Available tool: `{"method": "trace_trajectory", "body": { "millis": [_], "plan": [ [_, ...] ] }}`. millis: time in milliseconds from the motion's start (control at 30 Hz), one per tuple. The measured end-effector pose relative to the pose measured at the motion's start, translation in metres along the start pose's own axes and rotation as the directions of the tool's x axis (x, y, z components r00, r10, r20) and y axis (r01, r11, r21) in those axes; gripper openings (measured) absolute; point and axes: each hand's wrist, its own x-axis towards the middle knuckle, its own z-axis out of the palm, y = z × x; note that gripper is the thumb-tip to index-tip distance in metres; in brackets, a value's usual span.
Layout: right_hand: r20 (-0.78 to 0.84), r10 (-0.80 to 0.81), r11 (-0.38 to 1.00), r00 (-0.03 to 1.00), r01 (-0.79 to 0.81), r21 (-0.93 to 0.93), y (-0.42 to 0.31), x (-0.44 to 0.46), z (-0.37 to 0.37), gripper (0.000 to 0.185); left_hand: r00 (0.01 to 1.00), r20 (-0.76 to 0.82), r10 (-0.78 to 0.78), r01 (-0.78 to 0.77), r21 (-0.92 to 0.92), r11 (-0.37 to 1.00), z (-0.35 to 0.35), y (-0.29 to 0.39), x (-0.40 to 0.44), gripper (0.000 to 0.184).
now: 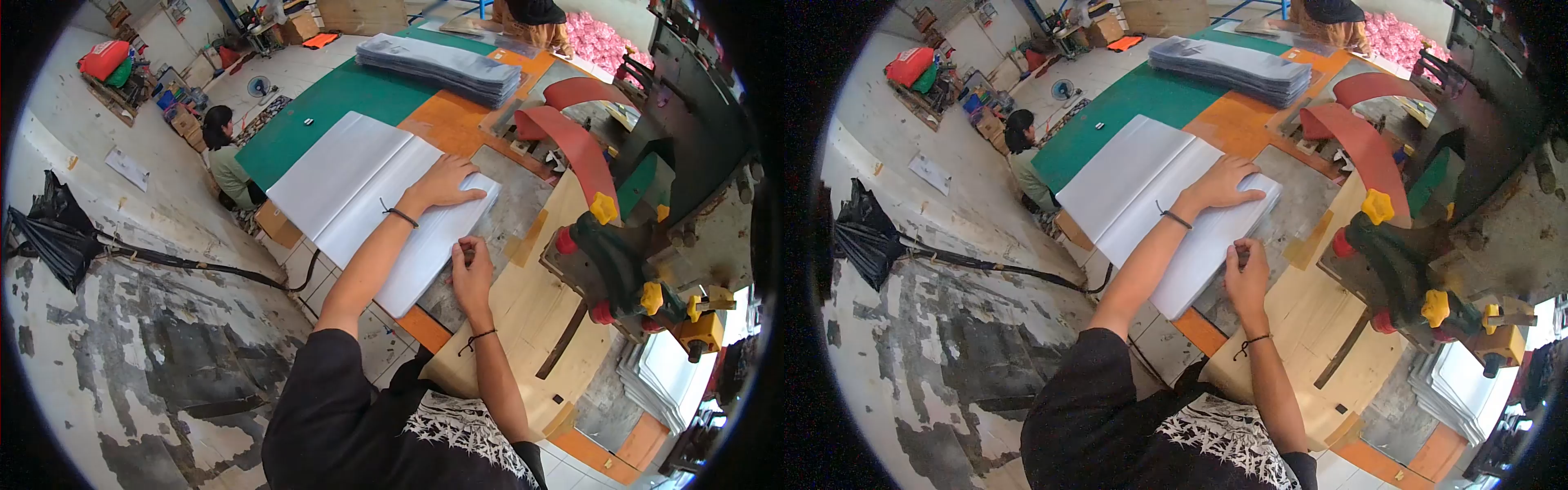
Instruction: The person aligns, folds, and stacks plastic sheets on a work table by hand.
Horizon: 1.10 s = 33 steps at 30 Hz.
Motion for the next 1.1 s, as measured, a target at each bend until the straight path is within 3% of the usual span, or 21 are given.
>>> {"method": "trace_trajectory", "body": {
  "millis": [133,233,267,367,400,500,533,600,700,800,1100],
  "plan": [
    [-0.03,-0.076,0.995,0.997,0.075,-0.06,0.013,0.003,0.002,0.016,1.0,-0.006,-0.018,0.018,0.002,1.0,0.002,0.0,0.002,0.067],
    [-0.016,-0.026,1.0,1.0,0.026,0.0,0.001,0.001,0.001,0.016,0.997,0.022,-0.075,0.073,0.074,0.995,0.0,0.006,0.006,0.076],
    [0.034,0.097,0.995,0.995,-0.097,0.003,-0.016,-0.001,-0.004,0.017,0.992,0.074,-0.104,0.095,0.119,0.988,-0.005,0.014,0.009,0.078],
    [-0.08,-0.244,0.96,0.966,0.23,-0.158,0.004,0.001,0.003,0.018,0.971,0.175,-0.161,0.125,0.203,0.971,-0.013,0.033,0.024,0.079],
    [-0.066,-0.079,0.994,0.995,0.074,-0.076,-0.001,-0.003,0.002,0.023,0.97,0.182,-0.16,0.124,0.192,0.973,-0.011,0.037,0.028,0.076],
    [-0.12,-0.13,0.99,0.984,0.122,-0.074,0.005,-0.004,0.002,0.043,0.958,0.236,-0.162,0.14,0.11,0.984,0.001,0.038,0.035,0.068],
    [-0.101,-0.181,0.97,0.978,0.161,-0.183,0.007,-0.008,0.003,0.05,0.952,0.262,-0.16,0.145,0.074,0.987,0.007,0.037,0.037,0.065],
    [-0.058,-0.274,0.892,0.96,0.231,-0.388,0.001,-0.021,0.009,0.063,0.982,0.147,-0.115,0.104,0.083,0.991,0.022,0.032,0.033,0.059],
    [0.161,-0.257,0.837,0.953,0.303,-0.456,-0.007,-0.036,0.015,0.08,0.994,0.079,-0.076,0.069,0.085,0.994,0.028,0.031,0.032,0.054],
    [0.192,-0.223,0.853,0.956,0.287,-0.436,-0.004,-0.034,0.018,0.083,0.994,0.071,-0.082,0.075,0.094,0.993,0.026,0.039,0.028,0.051],
    [0.318,-0.234,0.731,0.919,0.382,-0.566,-0.006,-0.039,0.019,0.101,0.987,0.123,-0.107,0.1,0.064,0.993,0.03,0.036,0.032,0.045]
  ]
}}
